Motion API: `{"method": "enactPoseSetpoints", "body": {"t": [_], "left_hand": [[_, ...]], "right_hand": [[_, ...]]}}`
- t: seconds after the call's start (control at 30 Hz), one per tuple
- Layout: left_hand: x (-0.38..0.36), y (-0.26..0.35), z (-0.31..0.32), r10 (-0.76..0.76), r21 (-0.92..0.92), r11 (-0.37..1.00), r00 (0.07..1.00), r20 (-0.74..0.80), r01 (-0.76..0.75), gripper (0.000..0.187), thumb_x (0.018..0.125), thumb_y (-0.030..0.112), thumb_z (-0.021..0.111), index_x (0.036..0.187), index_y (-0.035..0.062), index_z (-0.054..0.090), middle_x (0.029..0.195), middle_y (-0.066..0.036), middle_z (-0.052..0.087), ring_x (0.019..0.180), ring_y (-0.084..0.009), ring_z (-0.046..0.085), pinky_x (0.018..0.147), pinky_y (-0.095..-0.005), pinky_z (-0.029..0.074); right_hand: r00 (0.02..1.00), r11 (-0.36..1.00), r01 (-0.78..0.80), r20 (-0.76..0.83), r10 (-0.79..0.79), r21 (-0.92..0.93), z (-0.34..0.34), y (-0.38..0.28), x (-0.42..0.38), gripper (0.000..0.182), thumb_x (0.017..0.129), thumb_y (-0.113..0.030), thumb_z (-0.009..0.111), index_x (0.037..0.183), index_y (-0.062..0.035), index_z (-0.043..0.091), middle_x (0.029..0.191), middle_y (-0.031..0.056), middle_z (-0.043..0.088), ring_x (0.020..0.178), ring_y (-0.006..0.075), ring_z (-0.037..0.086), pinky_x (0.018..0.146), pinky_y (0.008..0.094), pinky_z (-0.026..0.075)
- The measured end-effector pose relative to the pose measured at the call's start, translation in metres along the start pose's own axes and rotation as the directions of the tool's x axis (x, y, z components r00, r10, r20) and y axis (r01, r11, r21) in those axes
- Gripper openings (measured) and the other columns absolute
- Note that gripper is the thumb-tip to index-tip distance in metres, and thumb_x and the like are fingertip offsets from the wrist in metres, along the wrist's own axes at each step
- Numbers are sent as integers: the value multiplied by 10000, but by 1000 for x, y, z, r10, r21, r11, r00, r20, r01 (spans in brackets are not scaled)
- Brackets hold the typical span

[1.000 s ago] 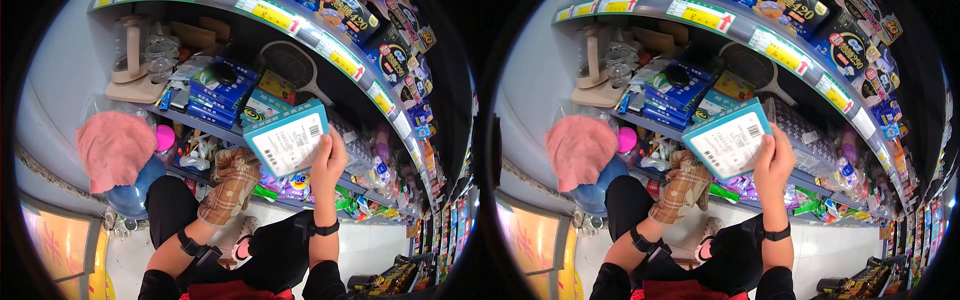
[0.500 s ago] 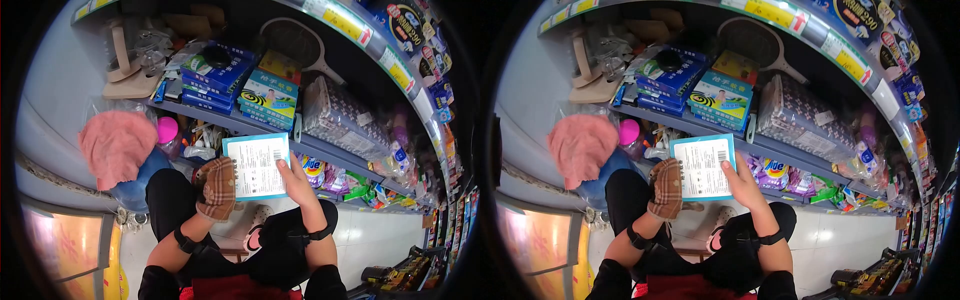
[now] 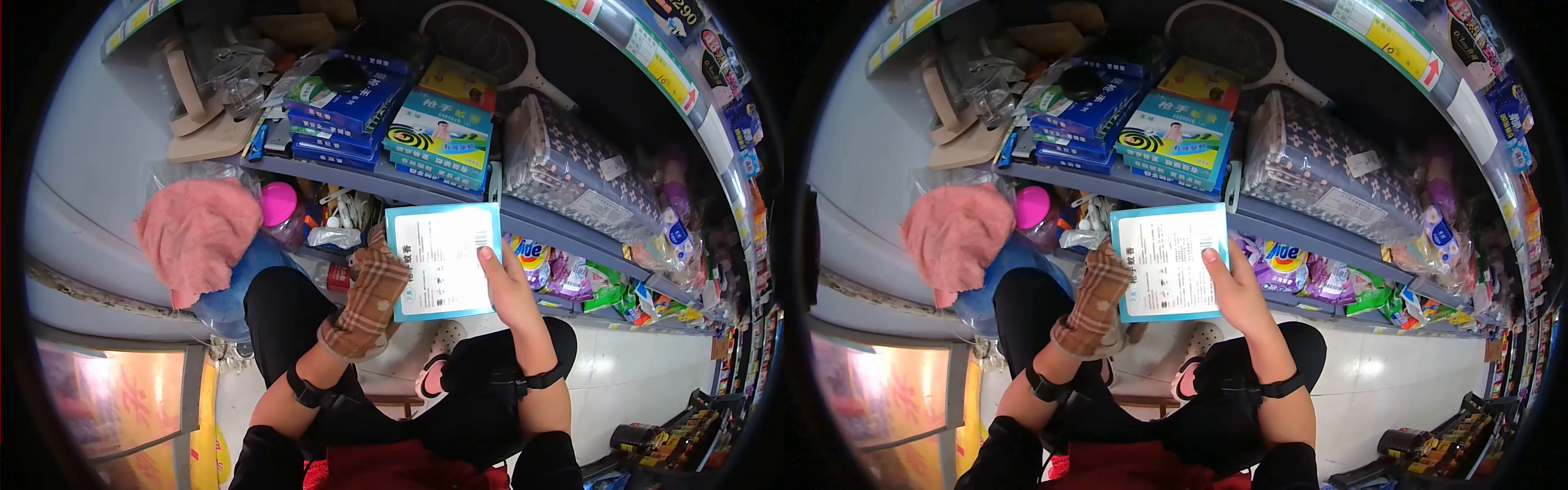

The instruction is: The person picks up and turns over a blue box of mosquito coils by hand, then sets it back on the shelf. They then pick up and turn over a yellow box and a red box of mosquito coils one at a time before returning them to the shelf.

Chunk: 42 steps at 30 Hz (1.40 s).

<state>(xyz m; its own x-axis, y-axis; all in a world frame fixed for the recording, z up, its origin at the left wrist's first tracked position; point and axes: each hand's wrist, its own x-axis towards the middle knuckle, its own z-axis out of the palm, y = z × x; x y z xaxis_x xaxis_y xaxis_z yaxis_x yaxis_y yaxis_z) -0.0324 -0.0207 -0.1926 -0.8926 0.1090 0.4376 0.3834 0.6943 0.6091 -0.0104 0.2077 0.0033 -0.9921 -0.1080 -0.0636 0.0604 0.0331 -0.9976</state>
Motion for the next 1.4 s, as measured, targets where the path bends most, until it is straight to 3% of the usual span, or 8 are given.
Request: {"method": "enactPoseSetpoints", "body": {"t": [0.1, 0.2, 0.37, 0.5, 0.83, 0.93, 1.2, 1.4], "left_hand": [[2, 13, -6, 53, -422, 903, 996, -70, -78, 342, 989, 116, 492, 1316, 16, 495, 1086, -127, 568, 983, -249, 550, 905, -414, 439], [2, 38, -27, 87, -912, 388, 990, -108, -133, 376, 1007, 145, 487, 1370, 53, 459, 1227, -117, 552, 1141, -220, 535, 1003, -400, 434], [-12, 31, -29, -120, -748, -650, 953, 280, 137, 381, 1016, 325, 528, 1311, 85, 502, 1222, -99, 608, 1100, -214, 621, 908, -393, 550], [-7, 11, -36, -336, -761, -575, 761, 555, 302, 442, 1029, 441, 493, 1308, 100, 542, 1164, -61, 653, 939, -176, 680, 782, -350, 592], [1, 23, -40, -210, -954, -254, 953, 217, 161, 449, 1060, 289, 444, 1456, 81, 408, 1397, -136, 507, 1262, -217, 525, 1087, -374, 432], [32, 66, -87, 7, -938, -275, 976, 216, 210, 558, 1020, 423, 475, 1465, 94, 406, 1409, -169, 503, 1265, -284, 527, 1068, -439, 459], [15, 90, -109, 136, -619, -688, 906, 401, 377, 790, 949, 592, 477, 1533, 91, 301, 1518, -173, 402, 1380, -358, 427, 1135, -509, 380], [-3, 88, -100, -45, -898, 31, 898, 438, 439, 657, 990, 452, 493, 1498, 59, 357, 1467, -186, 459, 1313, -323, 505, 1115, -479, 409]], "right_hand": [[997, 991, 72, 37, -68, -113, 0, -5, -8, 435, 1034, -279, 534, 1342, 24, 487, 1217, 115, 616, 1108, 157, 561, 965, 307, 441], [990, 976, 117, 96, -100, -186, 4, -12, -14, 401, 1027, -243, 545, 1325, 20, 487, 1197, 120, 620, 1098, 165, 567, 967, 318, 442], [980, 961, 119, 185, -73, -251, 6, -18, -16, 379, 1024, -214, 544, 1321, 16, 488, 1171, 138, 621, 1081, 172, 579, 951, 329, 455], [980, 969, 101, 189, -58, -226, 8, -19, -15, 374, 1021, -220, 554, 1309, 13, 497, 1151, 130, 629, 1072, 165, 579, 940, 323, 458], [924, 832, 352, 19, -381, -428, 22, -9, -30, 430, 917, -259, 694, 1233, -9, 543, 1103, 150, 645, 1034, 259, 627, 908, 344, 483], [748, 640, 664, 354, -562, -387, 50, -15, -33, 521, 778, -288, 810, 1188, -61, 585, 1256, 202, 573, 1159, 388, 574, 983, 461, 465], [762, 420, 641, 464, -452, -643, 79, -19, -36, 778, 663, -470, 845, 1329, -184, 563, 1546, 255, 270, 1442, 511, 202, 1113, 716, 115], [843, 528, 519, 301, -445, -672, 64, -23, -14, 898, 654, -469, 843, 1399, -121, 480, 1587, 314, 148, 1466, 546, 102, 1118, 702, 103]]}}
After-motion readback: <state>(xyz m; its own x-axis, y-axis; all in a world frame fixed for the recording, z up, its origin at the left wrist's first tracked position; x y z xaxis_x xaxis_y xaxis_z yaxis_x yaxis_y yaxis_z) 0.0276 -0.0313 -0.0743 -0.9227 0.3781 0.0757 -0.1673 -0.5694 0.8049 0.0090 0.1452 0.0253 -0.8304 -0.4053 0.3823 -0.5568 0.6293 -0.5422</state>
